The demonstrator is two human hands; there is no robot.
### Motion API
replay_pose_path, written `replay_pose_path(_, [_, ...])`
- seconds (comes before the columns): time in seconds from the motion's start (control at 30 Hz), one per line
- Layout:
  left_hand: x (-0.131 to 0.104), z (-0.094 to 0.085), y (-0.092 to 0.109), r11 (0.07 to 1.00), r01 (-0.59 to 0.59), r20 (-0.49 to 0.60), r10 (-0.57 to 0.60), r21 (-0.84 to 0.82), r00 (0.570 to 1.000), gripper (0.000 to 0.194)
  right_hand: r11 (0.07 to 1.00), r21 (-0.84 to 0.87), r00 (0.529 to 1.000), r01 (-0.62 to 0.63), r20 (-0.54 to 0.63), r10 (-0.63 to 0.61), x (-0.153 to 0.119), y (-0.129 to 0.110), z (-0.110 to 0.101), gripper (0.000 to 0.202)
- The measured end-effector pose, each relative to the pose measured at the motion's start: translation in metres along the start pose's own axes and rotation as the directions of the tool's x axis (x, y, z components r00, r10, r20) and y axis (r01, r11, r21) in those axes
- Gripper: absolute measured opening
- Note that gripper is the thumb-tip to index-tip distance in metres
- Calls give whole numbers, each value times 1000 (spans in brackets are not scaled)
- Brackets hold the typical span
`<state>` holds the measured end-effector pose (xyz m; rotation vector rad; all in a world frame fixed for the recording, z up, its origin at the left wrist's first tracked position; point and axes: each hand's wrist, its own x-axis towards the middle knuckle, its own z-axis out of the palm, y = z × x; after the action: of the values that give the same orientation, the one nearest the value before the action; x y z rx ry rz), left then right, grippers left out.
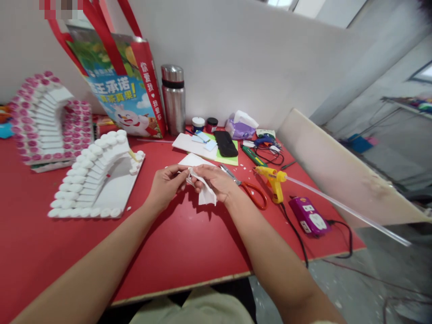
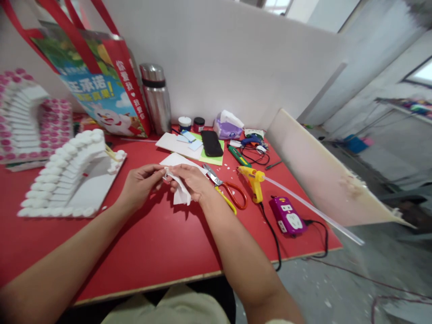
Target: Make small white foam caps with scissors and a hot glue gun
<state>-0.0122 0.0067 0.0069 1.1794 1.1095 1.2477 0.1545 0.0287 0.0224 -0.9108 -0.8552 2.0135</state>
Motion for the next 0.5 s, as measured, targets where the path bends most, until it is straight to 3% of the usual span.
replay_pose_path(0.2, [-2, 2, 3, 998, -30, 0, 30, 46, 1000, 24, 994, -82, 994, 72, -81, -79, -2, 1, 4, 29])
replay_pose_path(0.33, [-2, 2, 0, 976, -121, 2, 123, 179, 992, 23, 955, -237, 965, 178, -150, -217, 1, 6, 8, 18])
replay_pose_path(0.4, [-2, 2, -3, 956, -171, 1, 176, 238, 984, 21, 883, -401, 928, 242, -169, -331, 2, 10, 9, 13])
replay_pose_path(0.5, [-1, 2, -6, 929, -205, -14, 220, 307, 975, 18, 704, -650, 858, 286, -152, -490, 3, 14, 11, 12])
